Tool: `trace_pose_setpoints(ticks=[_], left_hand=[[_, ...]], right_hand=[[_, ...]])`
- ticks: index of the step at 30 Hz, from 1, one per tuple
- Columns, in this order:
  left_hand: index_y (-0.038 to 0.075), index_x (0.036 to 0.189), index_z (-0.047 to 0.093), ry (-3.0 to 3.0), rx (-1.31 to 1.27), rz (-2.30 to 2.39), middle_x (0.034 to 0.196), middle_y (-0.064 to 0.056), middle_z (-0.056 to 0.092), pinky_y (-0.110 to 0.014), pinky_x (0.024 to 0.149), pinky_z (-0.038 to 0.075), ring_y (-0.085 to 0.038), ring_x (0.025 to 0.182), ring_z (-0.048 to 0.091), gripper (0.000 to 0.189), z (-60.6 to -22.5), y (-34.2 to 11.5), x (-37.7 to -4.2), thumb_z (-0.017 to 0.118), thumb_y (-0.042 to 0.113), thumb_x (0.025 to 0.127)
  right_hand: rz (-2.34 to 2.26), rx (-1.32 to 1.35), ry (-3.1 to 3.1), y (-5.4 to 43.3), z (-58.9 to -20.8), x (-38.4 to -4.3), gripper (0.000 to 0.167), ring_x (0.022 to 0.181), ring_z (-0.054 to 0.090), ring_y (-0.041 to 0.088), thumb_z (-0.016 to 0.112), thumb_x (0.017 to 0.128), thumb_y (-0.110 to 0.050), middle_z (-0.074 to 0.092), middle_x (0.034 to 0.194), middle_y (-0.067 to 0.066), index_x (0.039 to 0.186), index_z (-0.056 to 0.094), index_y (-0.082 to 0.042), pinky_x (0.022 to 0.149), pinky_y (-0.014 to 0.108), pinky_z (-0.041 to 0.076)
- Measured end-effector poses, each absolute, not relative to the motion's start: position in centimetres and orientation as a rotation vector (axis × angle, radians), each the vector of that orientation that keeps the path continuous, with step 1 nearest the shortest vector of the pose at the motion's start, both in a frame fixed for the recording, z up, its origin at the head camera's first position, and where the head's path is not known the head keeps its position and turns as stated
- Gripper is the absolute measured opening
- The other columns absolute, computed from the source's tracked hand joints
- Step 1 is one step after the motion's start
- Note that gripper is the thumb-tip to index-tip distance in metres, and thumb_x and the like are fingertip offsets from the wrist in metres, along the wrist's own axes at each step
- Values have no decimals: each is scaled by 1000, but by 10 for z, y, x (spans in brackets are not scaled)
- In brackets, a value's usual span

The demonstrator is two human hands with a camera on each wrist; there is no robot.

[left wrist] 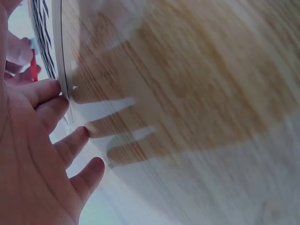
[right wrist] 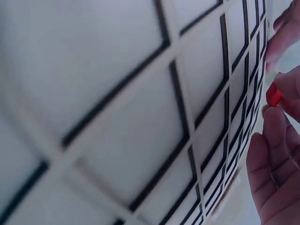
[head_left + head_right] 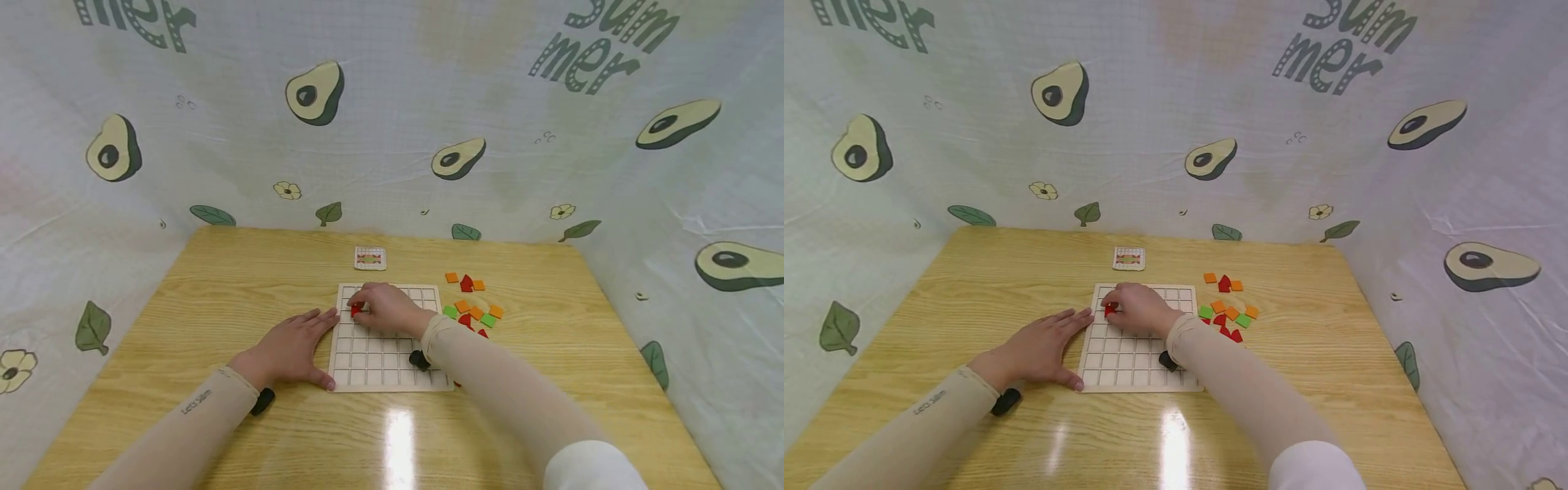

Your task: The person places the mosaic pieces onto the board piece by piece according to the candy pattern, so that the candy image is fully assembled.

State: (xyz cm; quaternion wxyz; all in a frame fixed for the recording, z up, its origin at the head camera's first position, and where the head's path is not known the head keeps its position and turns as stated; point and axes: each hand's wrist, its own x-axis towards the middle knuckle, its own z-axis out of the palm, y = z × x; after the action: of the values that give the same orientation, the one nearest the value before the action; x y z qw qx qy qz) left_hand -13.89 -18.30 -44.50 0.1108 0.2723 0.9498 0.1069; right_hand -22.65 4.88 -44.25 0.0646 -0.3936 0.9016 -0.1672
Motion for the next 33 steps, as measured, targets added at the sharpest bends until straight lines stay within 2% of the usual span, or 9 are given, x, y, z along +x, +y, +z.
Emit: trace_pose_setpoints(ticks=[7, 19, 27, 33], left_hand=[[12, 157, 33, 2790, 800, 299, 162, -5, 26, -54, 114, 26, -37, 146, 25, 126, -451, -185, -141, 67, 86, 62], [9, 156, 34, 2781, 797, 301, 162, -6, 26, -55, 113, 27, -36, 146, 25, 124, -448, -185, -142, 69, 84, 63], [8, 156, 35, 2769, 787, 309, 162, -7, 26, -56, 113, 26, -37, 146, 25, 124, -445, -184, -140, 71, 82, 63], [9, 156, 34, 2775, 786, 304, 163, -6, 26, -54, 114, 26, -36, 146, 24, 125, -446, -184, -141, 70, 83, 63]], right_hand=[[-453, -1189, 2766, 39, -446, -223, 28, 83, 56, 9, 67, 95, -26, 64, 103, -4, 121, 72, -18, 76, 28, 49], [-388, -1203, 2799, 29, -450, -221, 26, 78, 54, 8, 68, 93, -26, 61, 99, -5, 118, 73, -18, 72, 25, 47], [-365, -1151, 2806, 26, -450, -219, 31, 78, 55, 8, 69, 93, -29, 61, 99, -6, 122, 71, -19, 71, 26, 48], [-406, -1135, 2792, 26, -448, -217, 32, 82, 59, 8, 70, 92, -25, 65, 95, -7, 123, 70, -16, 74, 27, 50]])
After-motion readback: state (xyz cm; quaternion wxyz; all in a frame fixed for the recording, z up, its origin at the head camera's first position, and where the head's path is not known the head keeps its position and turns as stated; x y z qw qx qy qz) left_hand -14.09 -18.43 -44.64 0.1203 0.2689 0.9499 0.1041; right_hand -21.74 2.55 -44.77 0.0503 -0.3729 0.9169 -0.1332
